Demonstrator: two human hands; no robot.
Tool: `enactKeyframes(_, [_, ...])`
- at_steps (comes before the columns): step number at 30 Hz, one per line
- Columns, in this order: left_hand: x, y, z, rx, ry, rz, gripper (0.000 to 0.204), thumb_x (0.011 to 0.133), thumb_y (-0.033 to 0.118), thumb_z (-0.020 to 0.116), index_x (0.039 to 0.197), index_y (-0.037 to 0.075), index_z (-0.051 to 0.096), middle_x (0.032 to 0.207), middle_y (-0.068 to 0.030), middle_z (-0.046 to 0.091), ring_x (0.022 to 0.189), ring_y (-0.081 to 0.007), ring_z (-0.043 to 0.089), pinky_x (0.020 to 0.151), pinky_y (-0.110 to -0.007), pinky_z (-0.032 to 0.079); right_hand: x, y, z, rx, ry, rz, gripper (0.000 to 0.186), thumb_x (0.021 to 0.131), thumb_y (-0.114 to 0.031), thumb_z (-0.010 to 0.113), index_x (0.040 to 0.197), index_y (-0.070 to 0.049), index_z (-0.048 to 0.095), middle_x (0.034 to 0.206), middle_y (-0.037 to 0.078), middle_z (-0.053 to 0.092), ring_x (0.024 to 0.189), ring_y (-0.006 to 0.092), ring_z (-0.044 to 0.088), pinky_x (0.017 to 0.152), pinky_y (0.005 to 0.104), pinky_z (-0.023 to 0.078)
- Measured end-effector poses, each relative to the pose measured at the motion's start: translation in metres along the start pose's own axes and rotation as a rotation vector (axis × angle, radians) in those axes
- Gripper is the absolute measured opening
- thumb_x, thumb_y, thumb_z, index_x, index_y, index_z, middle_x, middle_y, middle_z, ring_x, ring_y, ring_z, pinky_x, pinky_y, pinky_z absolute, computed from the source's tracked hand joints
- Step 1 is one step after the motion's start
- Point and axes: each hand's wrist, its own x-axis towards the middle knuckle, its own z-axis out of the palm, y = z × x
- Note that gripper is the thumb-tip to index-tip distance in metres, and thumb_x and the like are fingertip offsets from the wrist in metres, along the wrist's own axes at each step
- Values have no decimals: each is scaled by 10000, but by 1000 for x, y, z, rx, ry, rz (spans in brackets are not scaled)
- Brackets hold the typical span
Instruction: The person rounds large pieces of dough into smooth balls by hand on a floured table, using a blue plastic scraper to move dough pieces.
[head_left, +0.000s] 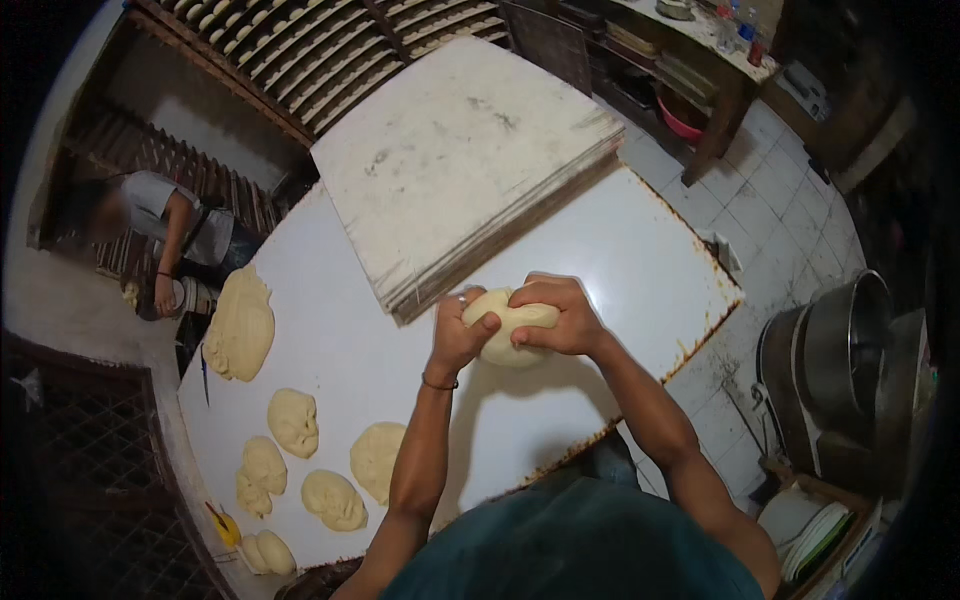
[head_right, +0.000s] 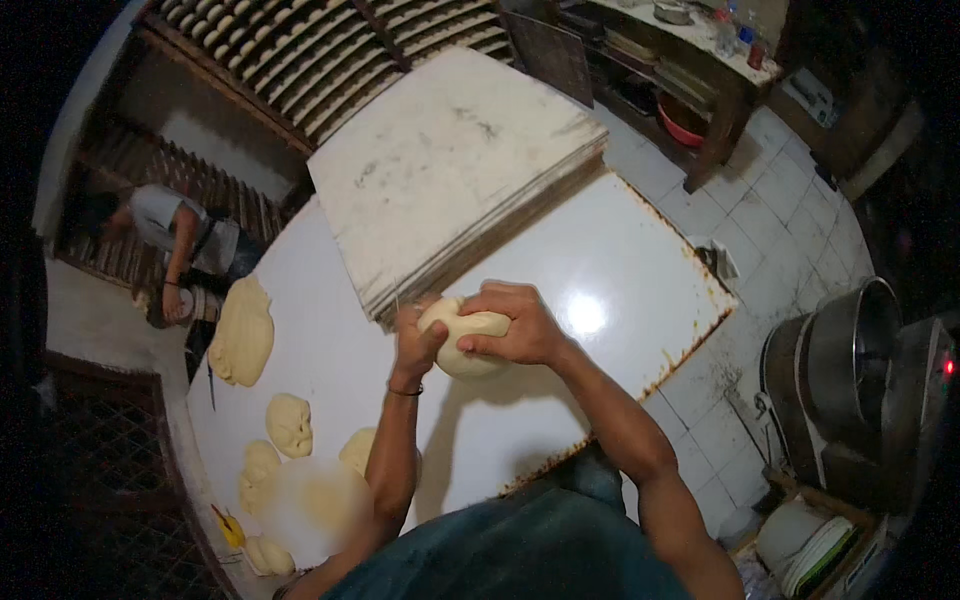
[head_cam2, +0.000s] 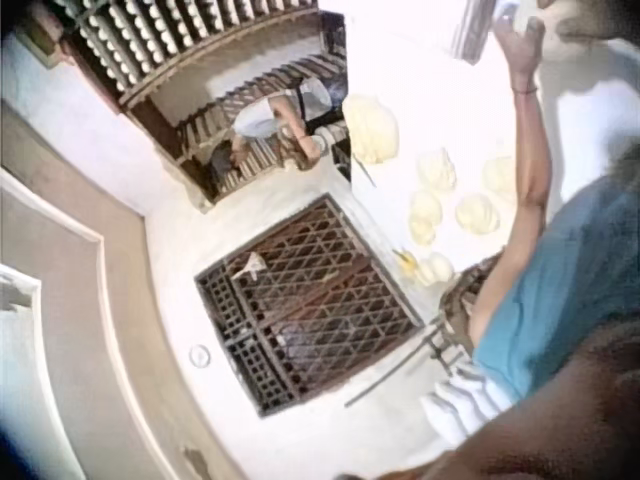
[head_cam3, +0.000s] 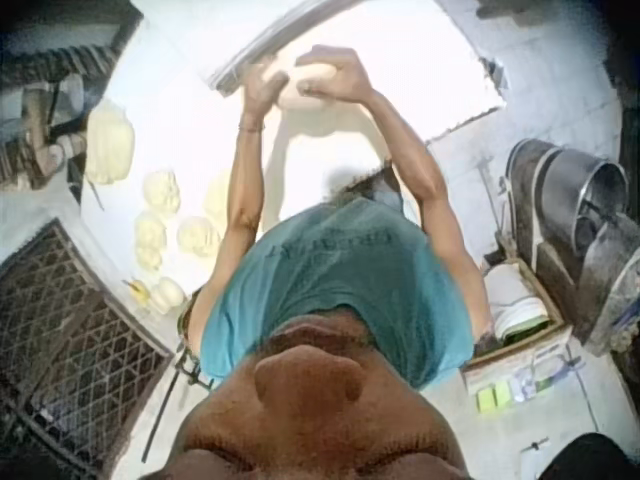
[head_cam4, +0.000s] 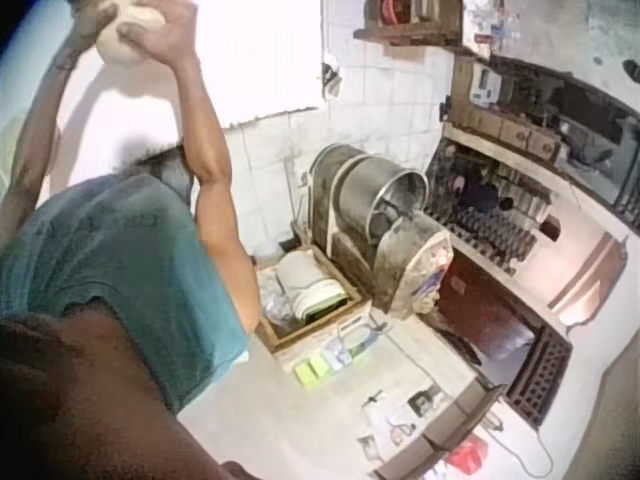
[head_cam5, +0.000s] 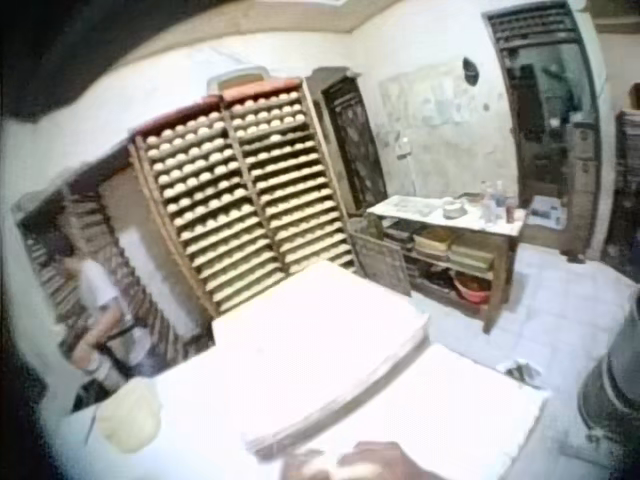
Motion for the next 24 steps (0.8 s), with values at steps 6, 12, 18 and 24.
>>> enactKeyframes(6, [-124,-2,53,255,229,-13,474,789,462,664,768,-11,647,622,-91,577,553,-190,558,514,-313,434,-103,-54,23,-263,-85,65,359,673,-330,772,874,-50,672,743,120,640,658,261,616,609,320,481])
enactKeyframes(12, [-241,-30,79,669,123,-182,333,826,303,631,846,-29,649,731,-168,639,633,-275,600,630,-368,470,-212,-49,66,-365,-298,547,575,787,-511,612,1152,-69,573,1010,212,607,918,350,595,796,414,452])
enactKeyframes(18, [-147,-35,66,942,161,-356,605,873,363,540,1374,84,346,1348,-232,351,1236,-400,303,975,-574,254,-162,-13,75,-710,-248,468,836,801,-551,556,1432,-108,232,1343,255,284,1249,406,262,964,564,268])
enactKeyframes(24, [-21,-73,11,679,493,-231,514,927,317,460,1309,-23,404,1399,-211,308,1273,-353,289,1042,-452,257,-46,90,31,-479,370,555,601,900,-346,521,1391,-88,292,1430,241,189,1317,396,201,1067,488,218])
